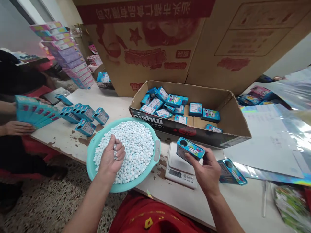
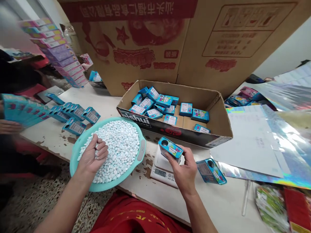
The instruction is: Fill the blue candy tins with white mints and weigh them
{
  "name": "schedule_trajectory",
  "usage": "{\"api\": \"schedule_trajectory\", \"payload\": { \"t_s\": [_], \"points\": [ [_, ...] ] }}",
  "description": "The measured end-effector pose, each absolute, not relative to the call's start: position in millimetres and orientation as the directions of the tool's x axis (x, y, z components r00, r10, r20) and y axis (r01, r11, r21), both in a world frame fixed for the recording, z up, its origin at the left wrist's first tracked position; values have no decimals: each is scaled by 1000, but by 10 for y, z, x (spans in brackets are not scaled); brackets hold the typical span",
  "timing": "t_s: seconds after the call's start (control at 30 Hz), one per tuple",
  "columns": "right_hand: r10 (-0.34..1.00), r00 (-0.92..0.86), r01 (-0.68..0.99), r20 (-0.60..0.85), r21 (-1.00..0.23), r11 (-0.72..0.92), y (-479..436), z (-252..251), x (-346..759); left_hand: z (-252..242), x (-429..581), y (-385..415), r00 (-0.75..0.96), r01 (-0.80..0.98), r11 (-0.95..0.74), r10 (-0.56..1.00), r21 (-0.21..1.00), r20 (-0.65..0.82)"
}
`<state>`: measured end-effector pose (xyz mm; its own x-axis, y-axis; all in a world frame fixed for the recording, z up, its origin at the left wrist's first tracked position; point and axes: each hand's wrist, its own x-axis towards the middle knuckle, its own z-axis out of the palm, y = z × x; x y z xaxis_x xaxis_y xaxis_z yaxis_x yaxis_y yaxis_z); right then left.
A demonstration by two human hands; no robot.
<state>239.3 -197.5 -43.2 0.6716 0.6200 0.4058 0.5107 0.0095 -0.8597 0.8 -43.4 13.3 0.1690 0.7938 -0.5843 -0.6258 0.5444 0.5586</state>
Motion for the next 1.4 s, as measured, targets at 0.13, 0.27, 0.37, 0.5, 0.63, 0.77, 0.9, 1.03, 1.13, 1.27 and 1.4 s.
{"api": "schedule_trajectory", "payload": {
  "t_s": [0.13,0.27,0.37,0.5,0.63,0.77,0.9,1.03,1.13,1.27,1.4],
  "points": [
    [751,397,592,528,-772,230,-1866,12,2046,425,147,-564,247,-643,527,830,556,-501],
    [808,199,619,555,-710,335,-1708,159,1714,704,358,-689,265,-639,380,925,669,-272],
    [809,195,624,554,-707,333,-1623,152,1578,725,482,-725,171,-601,172,982,780,-85],
    [812,196,646,550,-695,316,-1579,132,1531,618,532,-708,73,-547,41,997,836,-1],
    [825,192,637,532,-707,308,-1554,109,1521,588,523,-697,102,-506,54,995,861,-2],
    [816,220,621,535,-722,306,-1530,97,1512,644,535,-682,130,-505,92,991,858,-30],
    [821,271,544,503,-783,300,-1623,101,1630,641,446,-583,145,-504,89,989,859,-17],
    [786,408,530,464,-822,211,-1882,-16,1953,389,134,-431,123,11,-121,985,993,119],
    [726,525,577,444,-813,79,-2066,-248,2241,88,-132,-402,232,511,-298,951,807,204],
    [670,637,552,382,-832,-52,-2176,-640,2507,-208,-310,-553,329,638,-491,870,594,366],
    [658,690,459,300,-885,-77,-2205,-909,2615,-348,-310,-756,453,620,-630,774,468,442]
  ]
}}
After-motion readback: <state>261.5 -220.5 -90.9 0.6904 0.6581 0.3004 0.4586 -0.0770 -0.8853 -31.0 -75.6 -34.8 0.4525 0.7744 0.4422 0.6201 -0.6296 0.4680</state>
